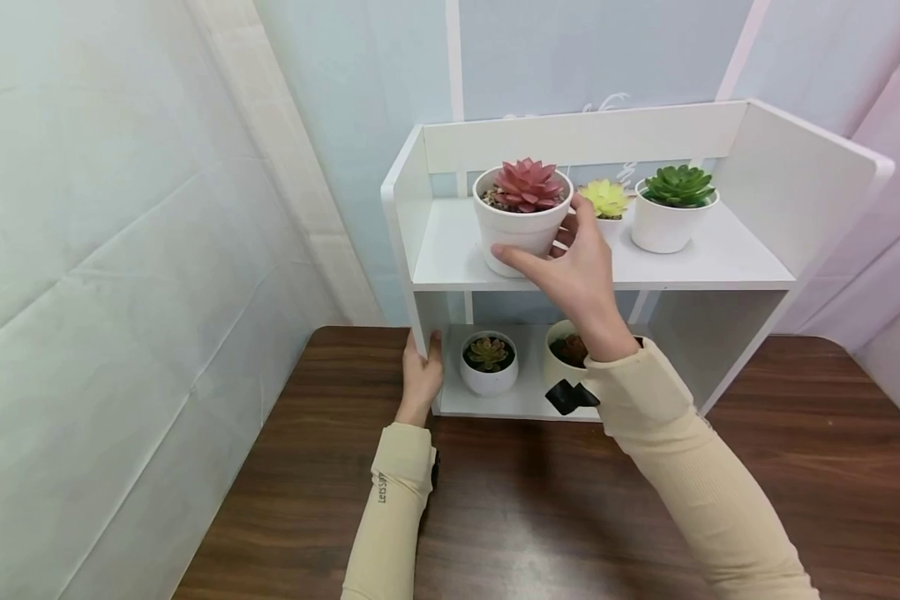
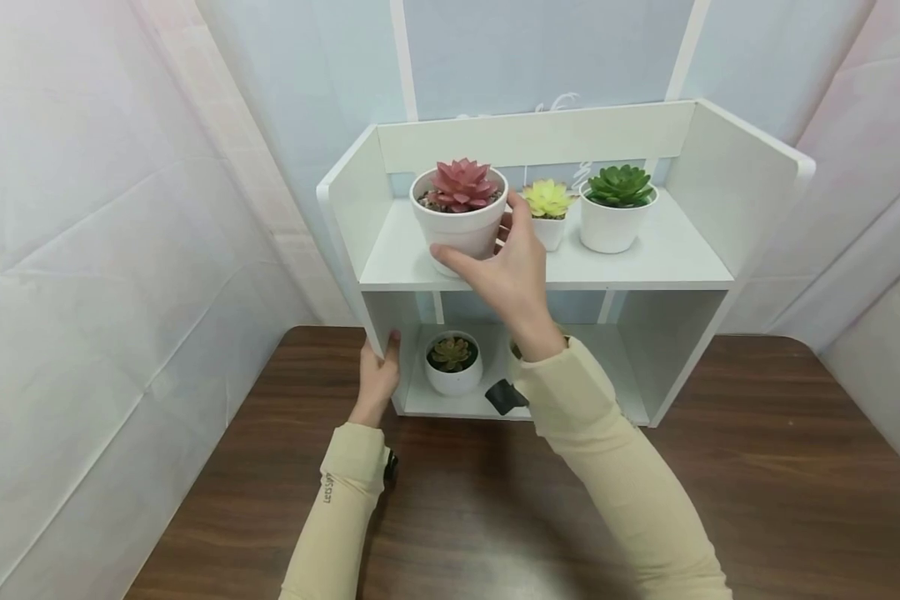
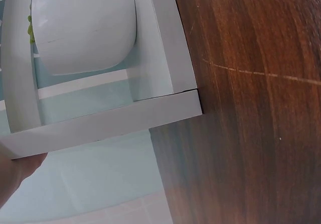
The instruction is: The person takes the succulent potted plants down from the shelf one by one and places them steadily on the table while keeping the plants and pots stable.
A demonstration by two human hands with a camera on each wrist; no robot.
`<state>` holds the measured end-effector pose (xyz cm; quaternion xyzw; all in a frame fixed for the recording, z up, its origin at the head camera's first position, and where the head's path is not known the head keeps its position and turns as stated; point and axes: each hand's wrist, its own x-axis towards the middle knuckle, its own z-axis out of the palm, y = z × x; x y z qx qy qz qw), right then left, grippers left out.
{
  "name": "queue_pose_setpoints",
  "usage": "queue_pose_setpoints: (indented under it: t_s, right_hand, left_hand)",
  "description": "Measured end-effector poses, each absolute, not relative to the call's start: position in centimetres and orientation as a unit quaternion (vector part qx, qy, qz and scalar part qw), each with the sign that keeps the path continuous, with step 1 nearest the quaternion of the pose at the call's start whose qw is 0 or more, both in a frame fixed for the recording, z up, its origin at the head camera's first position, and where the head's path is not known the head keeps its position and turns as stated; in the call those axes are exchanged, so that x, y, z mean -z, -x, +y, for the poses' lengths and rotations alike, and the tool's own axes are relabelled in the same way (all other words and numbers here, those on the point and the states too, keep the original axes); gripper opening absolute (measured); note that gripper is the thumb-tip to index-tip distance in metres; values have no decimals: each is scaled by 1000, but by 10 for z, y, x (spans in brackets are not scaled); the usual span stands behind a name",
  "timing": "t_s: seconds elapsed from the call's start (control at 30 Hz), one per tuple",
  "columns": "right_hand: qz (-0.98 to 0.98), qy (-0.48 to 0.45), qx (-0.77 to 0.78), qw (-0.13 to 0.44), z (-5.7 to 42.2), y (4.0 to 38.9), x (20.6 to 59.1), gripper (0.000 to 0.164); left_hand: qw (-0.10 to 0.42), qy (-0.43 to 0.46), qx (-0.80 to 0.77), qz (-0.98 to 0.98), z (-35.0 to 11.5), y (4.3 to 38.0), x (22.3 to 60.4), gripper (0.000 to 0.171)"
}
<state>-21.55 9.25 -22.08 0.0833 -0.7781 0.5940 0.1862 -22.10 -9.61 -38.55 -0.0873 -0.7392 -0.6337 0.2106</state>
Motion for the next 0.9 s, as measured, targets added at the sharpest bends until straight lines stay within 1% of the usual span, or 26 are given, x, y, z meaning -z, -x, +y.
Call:
queue_pose_setpoints:
  t_s: [0.27,0.57,0.9]
  right_hand:
    - [-777,-111,-587,196,94,204,224,89]
    - [-775,-119,-590,194,98,186,228,85]
    - [-768,-138,-589,207,102,169,234,84]
  left_hand:
    - [213,89,639,-734,-97,222,386,41]
    - [210,91,639,-734,-96,221,384,41]
    - [207,84,639,-736,-97,220,385,40]
